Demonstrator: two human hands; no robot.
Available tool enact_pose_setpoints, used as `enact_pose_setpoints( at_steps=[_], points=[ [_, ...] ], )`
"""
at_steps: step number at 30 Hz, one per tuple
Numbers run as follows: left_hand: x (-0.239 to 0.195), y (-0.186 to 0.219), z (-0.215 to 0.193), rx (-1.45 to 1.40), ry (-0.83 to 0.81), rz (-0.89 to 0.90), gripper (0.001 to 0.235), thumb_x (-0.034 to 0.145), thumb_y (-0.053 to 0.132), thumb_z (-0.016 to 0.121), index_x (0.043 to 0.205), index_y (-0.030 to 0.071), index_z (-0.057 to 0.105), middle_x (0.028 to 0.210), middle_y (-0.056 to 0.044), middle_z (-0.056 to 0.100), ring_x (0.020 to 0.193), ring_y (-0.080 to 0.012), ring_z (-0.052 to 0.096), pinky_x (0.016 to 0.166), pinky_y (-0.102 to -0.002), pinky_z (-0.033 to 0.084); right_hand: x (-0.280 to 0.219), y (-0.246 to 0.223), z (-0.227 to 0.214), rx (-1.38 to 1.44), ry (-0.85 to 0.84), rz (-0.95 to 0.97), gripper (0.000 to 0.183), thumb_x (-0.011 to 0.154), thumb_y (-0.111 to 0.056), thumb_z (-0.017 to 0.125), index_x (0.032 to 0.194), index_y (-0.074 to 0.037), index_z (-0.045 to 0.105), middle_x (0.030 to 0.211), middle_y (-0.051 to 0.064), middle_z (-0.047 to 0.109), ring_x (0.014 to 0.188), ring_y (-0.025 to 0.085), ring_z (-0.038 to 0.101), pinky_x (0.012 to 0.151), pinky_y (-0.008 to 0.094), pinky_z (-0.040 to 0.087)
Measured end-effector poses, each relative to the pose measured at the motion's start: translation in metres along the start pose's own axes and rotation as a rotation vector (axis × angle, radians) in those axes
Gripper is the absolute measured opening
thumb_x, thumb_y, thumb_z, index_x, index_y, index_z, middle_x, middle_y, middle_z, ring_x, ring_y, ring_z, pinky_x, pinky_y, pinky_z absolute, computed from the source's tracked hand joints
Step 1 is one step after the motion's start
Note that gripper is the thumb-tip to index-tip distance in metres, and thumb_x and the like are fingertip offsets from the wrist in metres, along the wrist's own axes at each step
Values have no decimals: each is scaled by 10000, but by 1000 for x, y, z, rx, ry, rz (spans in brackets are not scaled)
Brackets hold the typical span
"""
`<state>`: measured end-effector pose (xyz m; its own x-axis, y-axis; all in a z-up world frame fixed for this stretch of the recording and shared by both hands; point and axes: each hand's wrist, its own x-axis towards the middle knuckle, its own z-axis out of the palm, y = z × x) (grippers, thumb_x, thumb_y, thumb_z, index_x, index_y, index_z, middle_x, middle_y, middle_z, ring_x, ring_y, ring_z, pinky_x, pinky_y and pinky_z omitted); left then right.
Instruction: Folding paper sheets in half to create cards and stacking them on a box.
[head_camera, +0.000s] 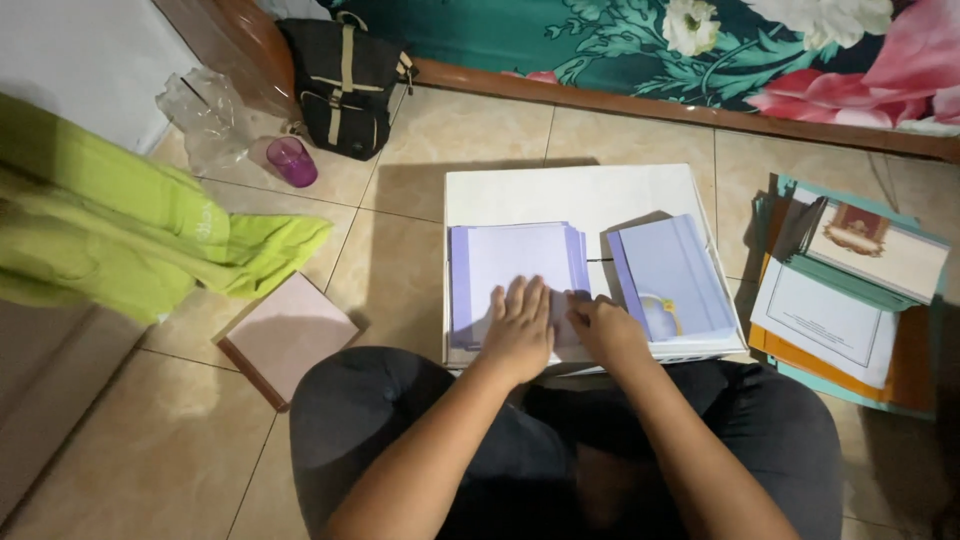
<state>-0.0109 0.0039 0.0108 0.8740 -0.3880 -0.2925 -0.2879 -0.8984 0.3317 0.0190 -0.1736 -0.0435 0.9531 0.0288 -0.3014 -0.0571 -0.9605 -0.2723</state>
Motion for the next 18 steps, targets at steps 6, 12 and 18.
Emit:
enact_pose_setpoints(
  at_steps=[6,12,18],
  points=[
    [57,-54,7,110,129,-73,597,1070,278,330,1614,52,233,1702,-158,169,1562,-364,89,1227,-569,26,2,0,7,-12,73,-63,294,989,-369,573,1084,-199,794,1042,124,724,966,378,753,828,486,616],
    [50,-37,-8,62,101,-153,594,1082,275,209,1627,46,156,1718,-162,83,1583,-330,15,1236,-548,-68,3,22,-7,74,240,19,357,915,-330,678,1121,-46,739,1012,240,715,994,466,725,853,557,603],
    [47,-32,-15,58,92,-177,594,1081,278,215,1628,54,162,1720,-159,77,1584,-330,16,1243,-542,-77,10,95,-27,-216,494,205,906,703,-638,793,1346,-43,564,1190,179,548,1152,446,573,959,551,520]
  ],
)
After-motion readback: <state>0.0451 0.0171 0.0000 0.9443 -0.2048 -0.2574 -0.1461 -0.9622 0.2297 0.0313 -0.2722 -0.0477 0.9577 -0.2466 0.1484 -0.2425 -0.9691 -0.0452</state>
